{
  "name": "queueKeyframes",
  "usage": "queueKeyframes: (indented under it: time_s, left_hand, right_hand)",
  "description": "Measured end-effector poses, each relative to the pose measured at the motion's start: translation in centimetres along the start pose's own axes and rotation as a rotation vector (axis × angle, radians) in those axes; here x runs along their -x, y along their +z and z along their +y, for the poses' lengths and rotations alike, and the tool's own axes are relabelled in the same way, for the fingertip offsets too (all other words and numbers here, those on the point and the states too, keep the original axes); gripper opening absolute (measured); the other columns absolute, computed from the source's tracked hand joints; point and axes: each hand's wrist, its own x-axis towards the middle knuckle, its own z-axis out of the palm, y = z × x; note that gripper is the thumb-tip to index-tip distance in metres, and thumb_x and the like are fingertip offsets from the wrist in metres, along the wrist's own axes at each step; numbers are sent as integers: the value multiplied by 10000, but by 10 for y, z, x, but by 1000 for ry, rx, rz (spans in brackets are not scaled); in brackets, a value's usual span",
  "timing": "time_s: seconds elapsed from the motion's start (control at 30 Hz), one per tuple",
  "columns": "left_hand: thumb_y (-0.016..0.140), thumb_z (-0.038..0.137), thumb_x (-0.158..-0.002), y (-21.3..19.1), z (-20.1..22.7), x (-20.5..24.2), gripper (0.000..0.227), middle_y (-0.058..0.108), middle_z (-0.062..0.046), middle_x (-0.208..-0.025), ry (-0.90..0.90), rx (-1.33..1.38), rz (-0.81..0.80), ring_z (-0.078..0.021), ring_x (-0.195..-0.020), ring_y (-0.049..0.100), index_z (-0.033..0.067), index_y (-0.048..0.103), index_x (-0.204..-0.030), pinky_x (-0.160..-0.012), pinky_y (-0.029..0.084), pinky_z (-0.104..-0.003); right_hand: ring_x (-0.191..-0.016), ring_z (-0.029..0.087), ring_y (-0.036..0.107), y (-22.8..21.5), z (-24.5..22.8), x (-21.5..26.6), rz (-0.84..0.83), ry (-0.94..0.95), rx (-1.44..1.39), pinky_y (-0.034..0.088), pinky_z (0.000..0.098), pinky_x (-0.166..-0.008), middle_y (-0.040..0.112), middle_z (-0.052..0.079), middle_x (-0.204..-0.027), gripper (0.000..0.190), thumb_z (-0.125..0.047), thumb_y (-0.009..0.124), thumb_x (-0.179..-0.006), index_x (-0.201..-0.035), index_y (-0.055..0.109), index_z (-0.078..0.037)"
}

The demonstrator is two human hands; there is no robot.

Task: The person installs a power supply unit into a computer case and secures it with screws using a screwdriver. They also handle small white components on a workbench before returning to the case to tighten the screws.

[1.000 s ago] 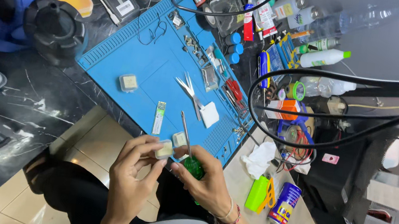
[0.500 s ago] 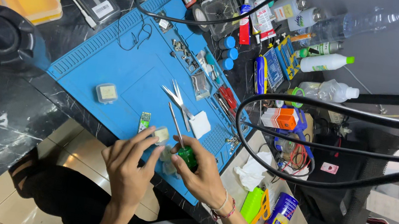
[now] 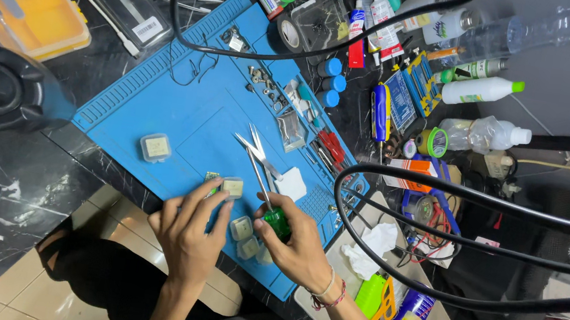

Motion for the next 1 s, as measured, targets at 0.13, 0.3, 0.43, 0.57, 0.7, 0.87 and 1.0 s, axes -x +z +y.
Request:
queueKeyframes:
  time_s: [0.13, 0.3, 0.43, 0.57, 0.7, 0.87, 1.0]
  left_hand:
    - [852, 258, -1028, -2, 2, -1, 112, 799, 154, -1358, -18, 4, -38, -189, -1035, 635, 309, 841, -1127, -894, 328, -399]
    - [810, 239, -1054, -6, 1, 0, 155, 805, 193, -1359, 52, -2, -79, -177, -1089, 588, 326, 861, -1172, -945, 310, -398]
    - [809, 241, -1041, -3, -8, 8, 199, 844, 140, -1289, 76, 38, -113, -189, -1145, 592, 296, 857, -1227, -971, 293, -412]
    - [879, 198, -957, -8, -14, 13, 269, 825, 171, -1245, 59, 191, -95, -197, -1072, 648, 305, 834, -1200, -947, 354, -412]
    - [865, 147, -990, -20, -13, 23, 233, 836, 97, -1210, 41, 292, -123, -223, -1060, 669, 244, 842, -1200, -961, 383, -415]
    - [867, 117, -973, -44, 9, 30, 219, 861, 23, -1123, -17, 495, -293, -245, -994, 735, 183, 851, -1181, -926, 445, -399]
    - [895, 150, -942, -64, 32, 30, 201, 879, -39, -1026, -65, 671, -514, -263, -893, 792, 130, 849, -1137, -851, 585, -343]
  right_hand:
    - [-792, 139, 668, -2, -2, 2, -4, 15, -28, 547, 331, -738, 798, -38, -1126, 407, -339, 614, -1078, -1410, 656, -108]
    - [-883, 168, 704, 0, 2, 8, -15, -21, -58, 578, 358, -821, 799, -5, -1155, 425, -237, 597, -1044, -1440, 642, -90]
    - [-784, 145, 666, 3, -2, 17, 1, -18, -68, 567, 345, -747, 800, -25, -1131, 394, -215, 588, -1021, -1388, 636, -81]
    - [-648, 302, 703, 5, -6, 32, 100, -3, -198, 536, 407, -604, 734, 206, -777, 407, -86, 667, -916, -1304, 755, -1]
    - [-772, 379, 750, 11, 6, 54, 98, 2, -192, 570, 487, -676, 770, 265, -901, 461, -116, 689, -913, -1355, 736, 7]
    - [-830, 392, 768, 20, 7, 84, 143, 17, -239, 584, 495, -718, 803, 250, -973, 471, -110, 691, -897, -1354, 742, -8]
    - [-802, 323, 725, 26, -4, 104, 213, 60, -299, 565, 454, -715, 770, 209, -937, 477, -137, 702, -905, -1371, 743, -42]
